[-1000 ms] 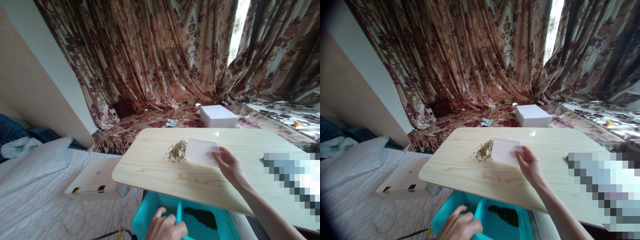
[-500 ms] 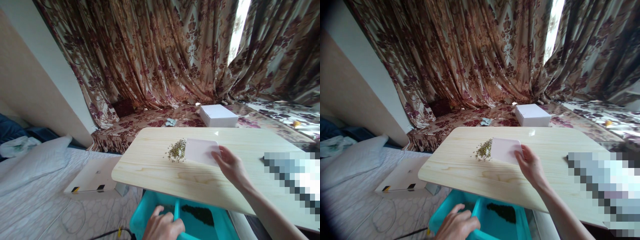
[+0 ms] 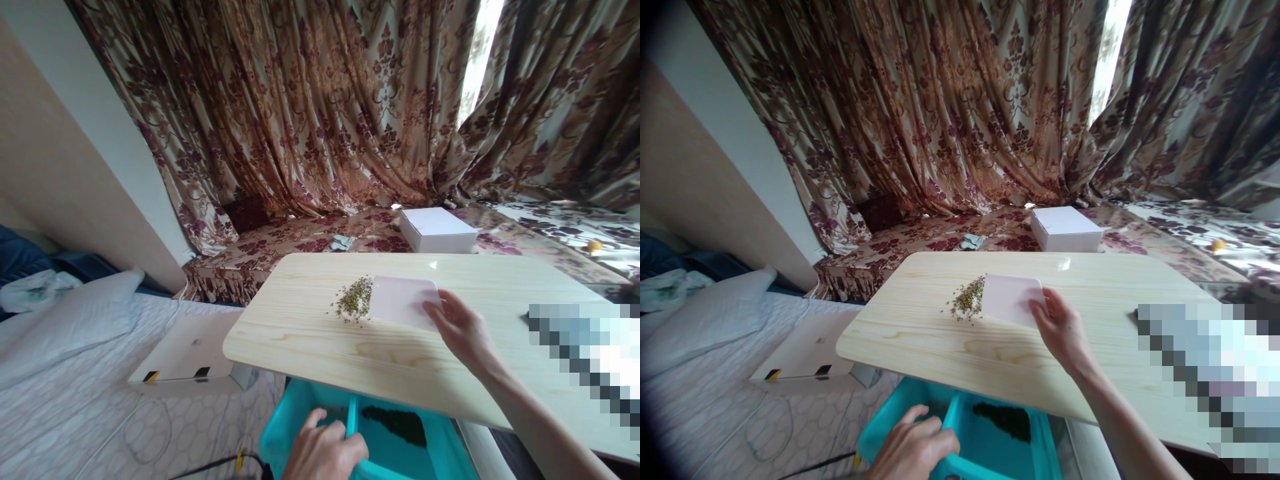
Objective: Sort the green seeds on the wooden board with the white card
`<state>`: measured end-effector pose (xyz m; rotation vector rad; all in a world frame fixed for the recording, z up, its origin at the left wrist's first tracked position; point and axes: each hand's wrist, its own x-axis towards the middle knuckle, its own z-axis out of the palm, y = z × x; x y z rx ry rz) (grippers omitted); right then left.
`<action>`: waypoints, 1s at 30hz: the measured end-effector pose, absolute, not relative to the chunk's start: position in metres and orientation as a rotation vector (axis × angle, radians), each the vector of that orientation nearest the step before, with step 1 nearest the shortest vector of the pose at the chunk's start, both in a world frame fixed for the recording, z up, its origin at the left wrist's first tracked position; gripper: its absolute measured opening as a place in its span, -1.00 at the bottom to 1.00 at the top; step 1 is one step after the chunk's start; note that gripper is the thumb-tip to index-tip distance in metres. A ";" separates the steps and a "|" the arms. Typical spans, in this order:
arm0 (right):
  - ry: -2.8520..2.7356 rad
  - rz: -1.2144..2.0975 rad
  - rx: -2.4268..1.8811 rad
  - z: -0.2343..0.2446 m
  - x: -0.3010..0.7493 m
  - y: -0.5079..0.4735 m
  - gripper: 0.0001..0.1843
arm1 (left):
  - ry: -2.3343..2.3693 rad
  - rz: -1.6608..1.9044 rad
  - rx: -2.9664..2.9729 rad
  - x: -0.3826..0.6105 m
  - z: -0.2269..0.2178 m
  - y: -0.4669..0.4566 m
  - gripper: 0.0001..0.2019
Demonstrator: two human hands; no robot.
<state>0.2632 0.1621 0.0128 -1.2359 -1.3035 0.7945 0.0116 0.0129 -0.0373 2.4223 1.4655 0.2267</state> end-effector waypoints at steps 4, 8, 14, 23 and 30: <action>-1.283 0.759 -1.252 0.010 0.263 0.167 -0.71 | 1.500 0.213 2.419 0.013 -0.037 0.012 -0.70; -1.297 0.777 -1.249 0.007 0.263 0.167 -0.71 | 1.503 0.177 2.441 0.013 -0.036 0.010 -0.81; -1.278 0.804 -1.261 0.014 0.264 0.160 -0.68 | 1.494 0.167 2.400 0.012 -0.031 0.011 -0.79; -1.311 0.829 -1.224 0.012 0.260 0.158 -0.69 | 1.514 0.155 2.344 0.012 -0.031 0.008 -0.79; -1.307 0.820 -1.197 0.012 0.259 0.159 -0.70 | 1.525 0.196 2.345 0.011 -0.030 0.008 -0.77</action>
